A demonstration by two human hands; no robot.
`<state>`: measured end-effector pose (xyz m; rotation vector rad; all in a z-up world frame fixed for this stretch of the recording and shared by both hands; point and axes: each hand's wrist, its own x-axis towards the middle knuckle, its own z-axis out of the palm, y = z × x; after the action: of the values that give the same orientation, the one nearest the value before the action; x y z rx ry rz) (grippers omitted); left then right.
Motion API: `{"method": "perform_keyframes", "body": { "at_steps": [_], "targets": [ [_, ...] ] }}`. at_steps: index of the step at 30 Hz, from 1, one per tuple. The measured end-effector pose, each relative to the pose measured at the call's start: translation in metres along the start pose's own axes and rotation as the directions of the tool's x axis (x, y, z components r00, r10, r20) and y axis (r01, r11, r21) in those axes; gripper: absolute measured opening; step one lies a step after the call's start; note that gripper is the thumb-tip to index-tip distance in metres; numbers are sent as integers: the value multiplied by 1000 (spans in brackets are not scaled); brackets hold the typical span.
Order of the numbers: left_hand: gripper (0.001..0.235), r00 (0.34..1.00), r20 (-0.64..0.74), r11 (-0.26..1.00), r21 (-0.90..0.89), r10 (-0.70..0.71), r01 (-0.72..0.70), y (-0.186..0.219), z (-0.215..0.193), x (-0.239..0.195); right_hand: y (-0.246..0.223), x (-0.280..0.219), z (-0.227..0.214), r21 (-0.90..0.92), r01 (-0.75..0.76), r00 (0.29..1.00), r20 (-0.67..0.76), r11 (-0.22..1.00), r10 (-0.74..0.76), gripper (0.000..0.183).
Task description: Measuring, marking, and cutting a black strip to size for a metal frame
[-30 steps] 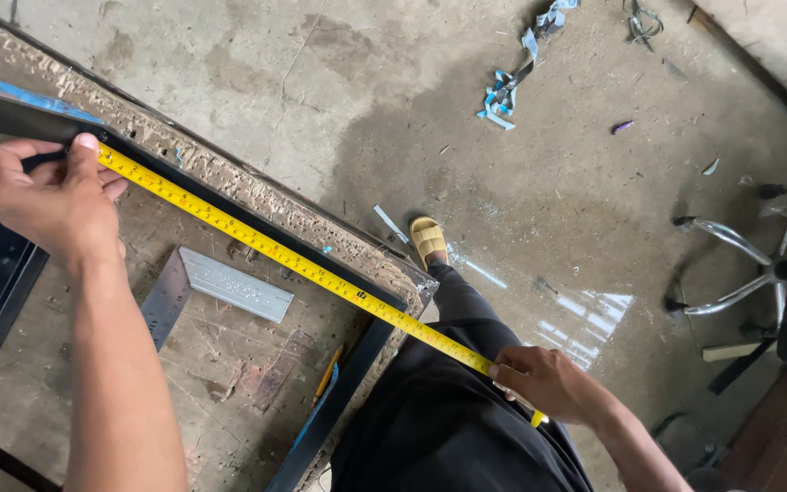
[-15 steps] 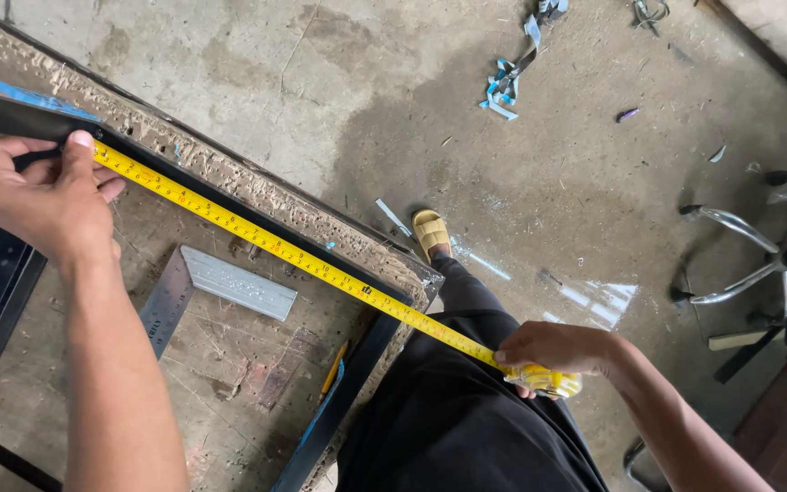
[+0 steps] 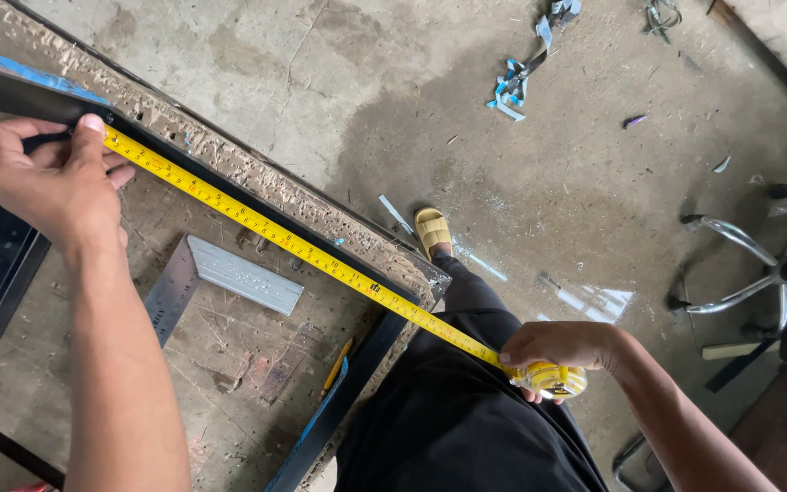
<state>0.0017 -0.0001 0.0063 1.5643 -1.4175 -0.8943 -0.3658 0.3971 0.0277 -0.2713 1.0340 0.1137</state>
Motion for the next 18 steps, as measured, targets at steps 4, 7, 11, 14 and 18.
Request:
{"method": "perform_keyframes", "body": {
  "at_steps": [4,7,11,14,18],
  "targets": [
    [29,1000,6,999,31,22,-22,4,-1,-1,2,1,-1,34,-28,999,21,999,27,35],
    [28,999,10,999,26,30,-30,3,-1,-1,0,0,-1,62,-45,999,17,997,44,35],
    [29,999,12,999,5,38,-38,-1,-1,0,0,0,-1,16,-1,1000,27,1000,1,35],
    [30,998,17,997,35,66,-67,0,-1,-1,3,2,-1,81,-23,999,35,996,20,35],
    [30,999,20,998,30,49,-50,5,0,-2,2,2,-2,17,26,999,44,1000,-26,36]
  ]
}}
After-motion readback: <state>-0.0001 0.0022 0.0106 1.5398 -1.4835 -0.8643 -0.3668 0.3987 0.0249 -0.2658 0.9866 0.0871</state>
